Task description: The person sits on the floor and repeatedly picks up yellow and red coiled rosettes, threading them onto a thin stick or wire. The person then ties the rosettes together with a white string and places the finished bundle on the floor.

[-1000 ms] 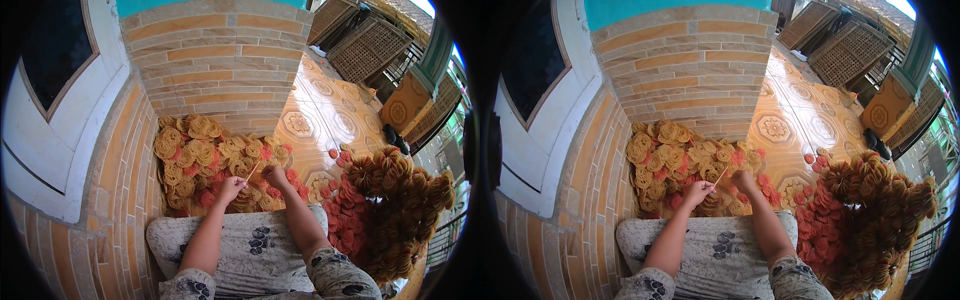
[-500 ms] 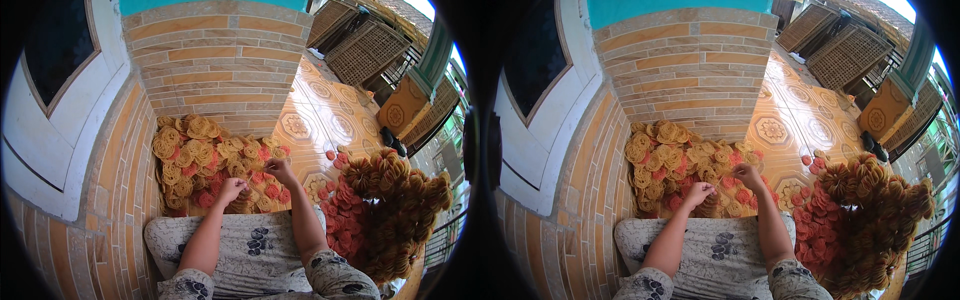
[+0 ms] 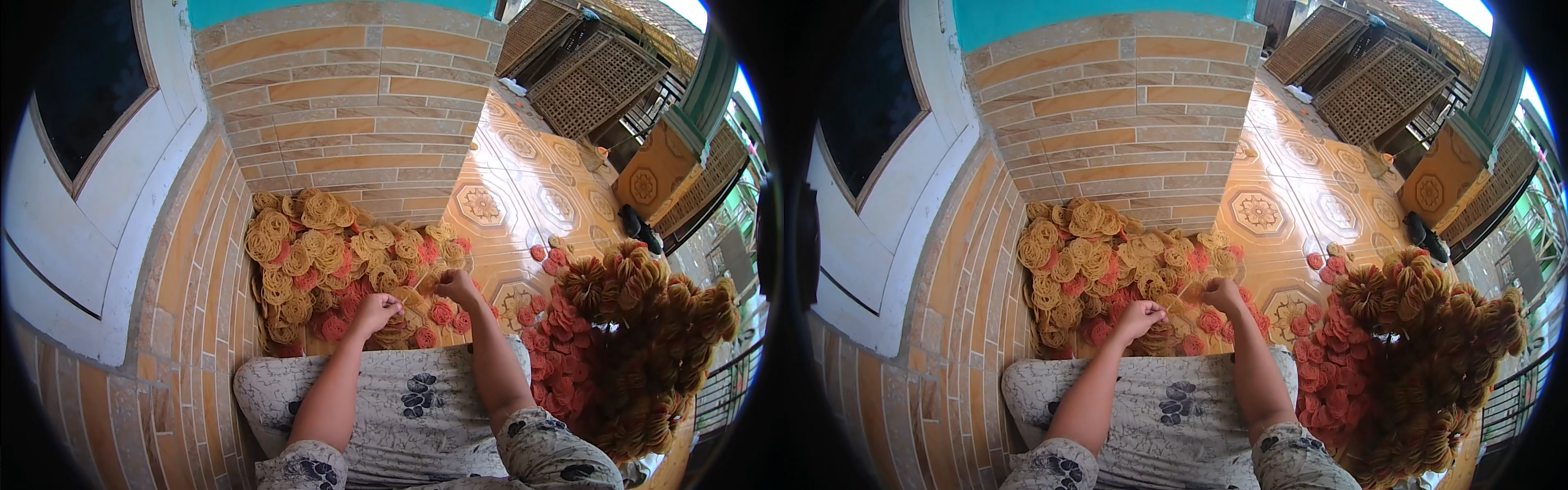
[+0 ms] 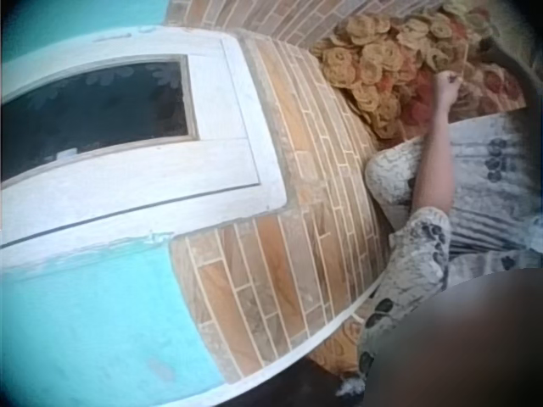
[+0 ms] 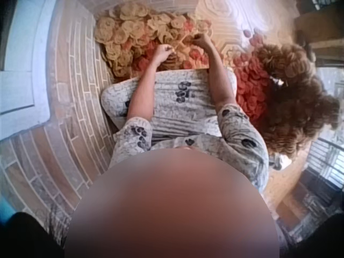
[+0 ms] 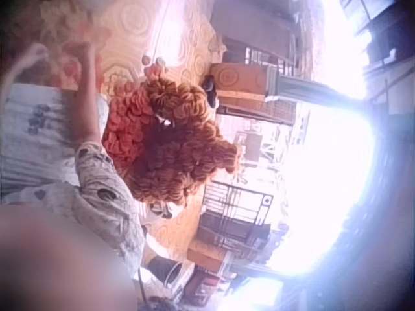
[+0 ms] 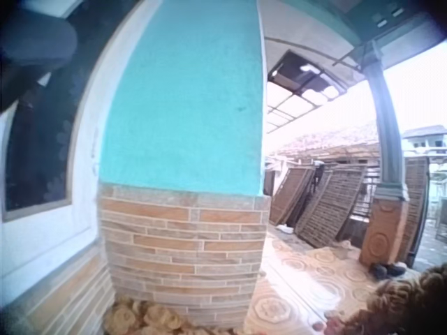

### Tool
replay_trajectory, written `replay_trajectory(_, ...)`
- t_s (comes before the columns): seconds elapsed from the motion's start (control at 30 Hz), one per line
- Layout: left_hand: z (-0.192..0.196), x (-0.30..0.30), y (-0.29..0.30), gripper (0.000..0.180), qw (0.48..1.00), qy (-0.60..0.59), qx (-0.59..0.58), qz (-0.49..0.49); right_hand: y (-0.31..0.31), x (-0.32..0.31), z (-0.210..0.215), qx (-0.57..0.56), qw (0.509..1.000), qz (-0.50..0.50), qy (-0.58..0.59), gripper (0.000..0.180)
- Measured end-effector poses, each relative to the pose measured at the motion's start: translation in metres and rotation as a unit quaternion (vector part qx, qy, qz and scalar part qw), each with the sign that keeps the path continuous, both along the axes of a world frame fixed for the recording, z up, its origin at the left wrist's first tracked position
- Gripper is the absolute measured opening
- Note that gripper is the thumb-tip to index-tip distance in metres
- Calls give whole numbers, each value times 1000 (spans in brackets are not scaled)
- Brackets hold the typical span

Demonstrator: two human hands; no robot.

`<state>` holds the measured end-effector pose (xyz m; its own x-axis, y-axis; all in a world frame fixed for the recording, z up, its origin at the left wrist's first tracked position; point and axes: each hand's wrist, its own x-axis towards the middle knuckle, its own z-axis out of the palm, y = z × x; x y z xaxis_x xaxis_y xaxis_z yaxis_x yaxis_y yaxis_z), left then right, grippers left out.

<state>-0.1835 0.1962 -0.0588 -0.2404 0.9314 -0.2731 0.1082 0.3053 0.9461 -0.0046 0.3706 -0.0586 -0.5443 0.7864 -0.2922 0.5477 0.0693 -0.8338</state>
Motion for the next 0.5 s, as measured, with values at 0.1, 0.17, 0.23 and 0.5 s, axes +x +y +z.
replay_trajectory(0.1,5,1,1,17,1000,14,-15,-17,0,2,13,-120,979,-57,153,15)
replay_trajectory(0.17,9,1,0,17,999,39,-24,-25,-4,0,20,-147,968,-71,194,14)
replay_trajectory(0.23,11,2,0,17,997,68,-35,-34,-8,-3,26,-145,969,-70,190,15)
replay_trajectory(0.5,-6,5,5,18,996,89,6,3,-3,6,27,-14,993,114,35,30)
